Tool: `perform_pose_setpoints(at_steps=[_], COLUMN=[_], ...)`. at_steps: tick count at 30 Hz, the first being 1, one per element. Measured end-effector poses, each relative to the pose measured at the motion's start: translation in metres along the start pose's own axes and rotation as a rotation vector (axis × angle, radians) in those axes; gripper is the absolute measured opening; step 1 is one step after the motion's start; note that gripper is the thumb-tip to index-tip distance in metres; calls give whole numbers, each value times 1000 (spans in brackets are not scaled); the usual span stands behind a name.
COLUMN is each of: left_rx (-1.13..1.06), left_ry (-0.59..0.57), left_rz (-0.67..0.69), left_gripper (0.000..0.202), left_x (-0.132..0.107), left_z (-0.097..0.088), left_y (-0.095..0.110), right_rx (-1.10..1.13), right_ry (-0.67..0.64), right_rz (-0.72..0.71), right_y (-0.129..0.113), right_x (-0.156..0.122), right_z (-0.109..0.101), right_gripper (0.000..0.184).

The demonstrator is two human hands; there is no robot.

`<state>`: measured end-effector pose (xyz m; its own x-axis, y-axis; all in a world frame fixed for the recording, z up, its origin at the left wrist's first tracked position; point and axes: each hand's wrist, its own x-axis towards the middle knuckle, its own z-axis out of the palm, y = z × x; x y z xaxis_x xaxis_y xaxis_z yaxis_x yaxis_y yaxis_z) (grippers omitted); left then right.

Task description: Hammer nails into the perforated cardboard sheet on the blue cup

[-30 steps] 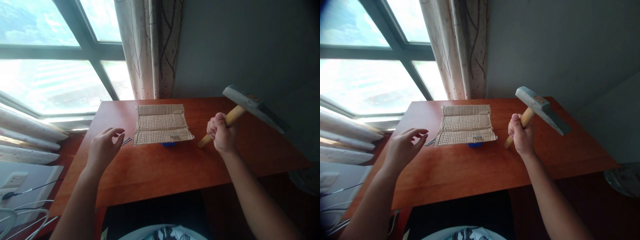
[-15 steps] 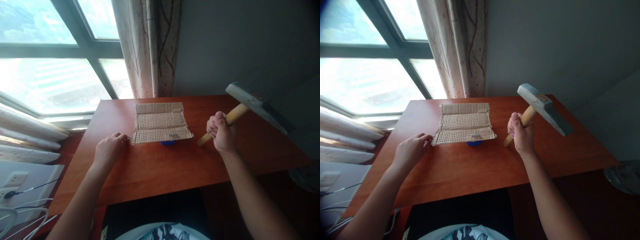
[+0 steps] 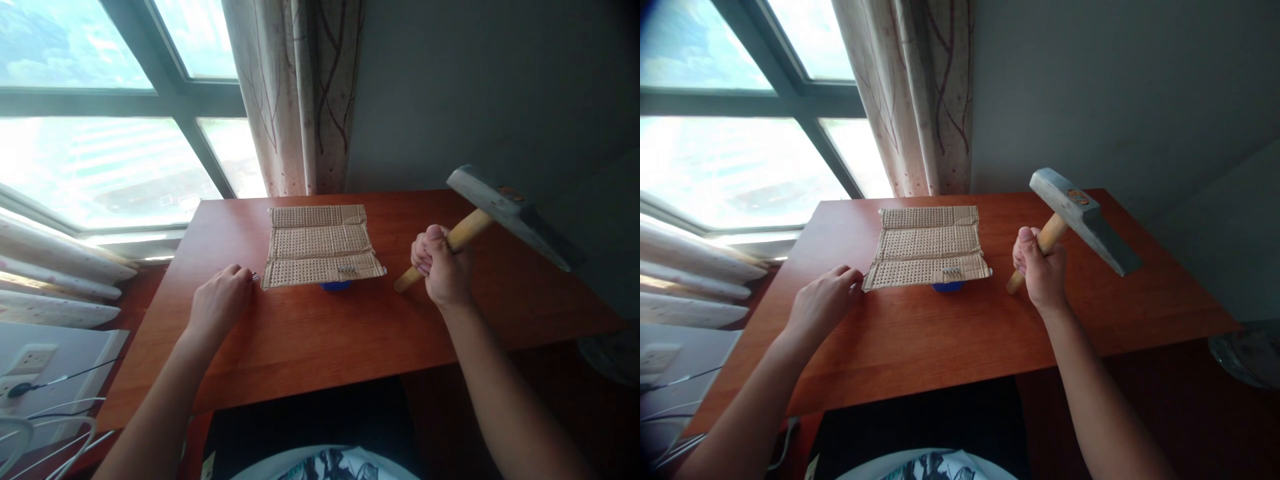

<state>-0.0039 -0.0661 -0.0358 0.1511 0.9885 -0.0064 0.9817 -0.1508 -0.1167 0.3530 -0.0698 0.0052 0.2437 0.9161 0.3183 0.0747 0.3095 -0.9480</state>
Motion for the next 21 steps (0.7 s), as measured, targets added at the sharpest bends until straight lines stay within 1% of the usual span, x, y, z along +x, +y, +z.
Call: perform_pose_setpoints(at_steps=[3, 5, 6, 8, 10, 11, 12, 13, 14, 16, 18, 21], left_rx=[-30, -108, -178, -387, -678, -831, -978, -1100, -1189, -1266, -1231, -1132], left_ry=[51, 139, 208, 376, 529, 586, 617, 637, 631, 562, 499, 468], left_rz=[-1, -11, -24, -73, -155, -197, -230, -242, -229, -146, -26, 106], left_gripper=[33, 28, 24, 17, 14, 16, 18, 19, 20, 18, 14, 8], left_x=[-3, -6, -8, -12, -15, -16, -17, -17, -18, -17, -14, -5], left_z=[0, -2, -4, -9, -17, -22, -27, -32, -38, -46, -53, -56], left_y=[-2, -5, -7, -7, -3, 2, 9, 18, 28, 49, 69, 93], right_rx=[52, 86, 105, 137, 151, 155, 158, 162, 165, 171, 177, 186], right_ry=[2, 5, 6, 12, 17, 17, 16, 16, 15, 14, 9, 1], right_rz=[6, -2, -9, -23, -25, -23, -21, -20, -21, -28, -36, -44], right_y=[1, 3, 3, 5, 6, 6, 6, 6, 6, 6, 6, 7], right_x=[0, 1, 1, 2, 2, 2, 2, 2, 2, 1, 1, 0], right_z=[0, -1, -1, -1, -1, -1, -1, -1, -1, -1, -2, -2], right_gripper=[54, 54, 54, 54, 54, 54, 54, 54, 53, 53, 52, 51])
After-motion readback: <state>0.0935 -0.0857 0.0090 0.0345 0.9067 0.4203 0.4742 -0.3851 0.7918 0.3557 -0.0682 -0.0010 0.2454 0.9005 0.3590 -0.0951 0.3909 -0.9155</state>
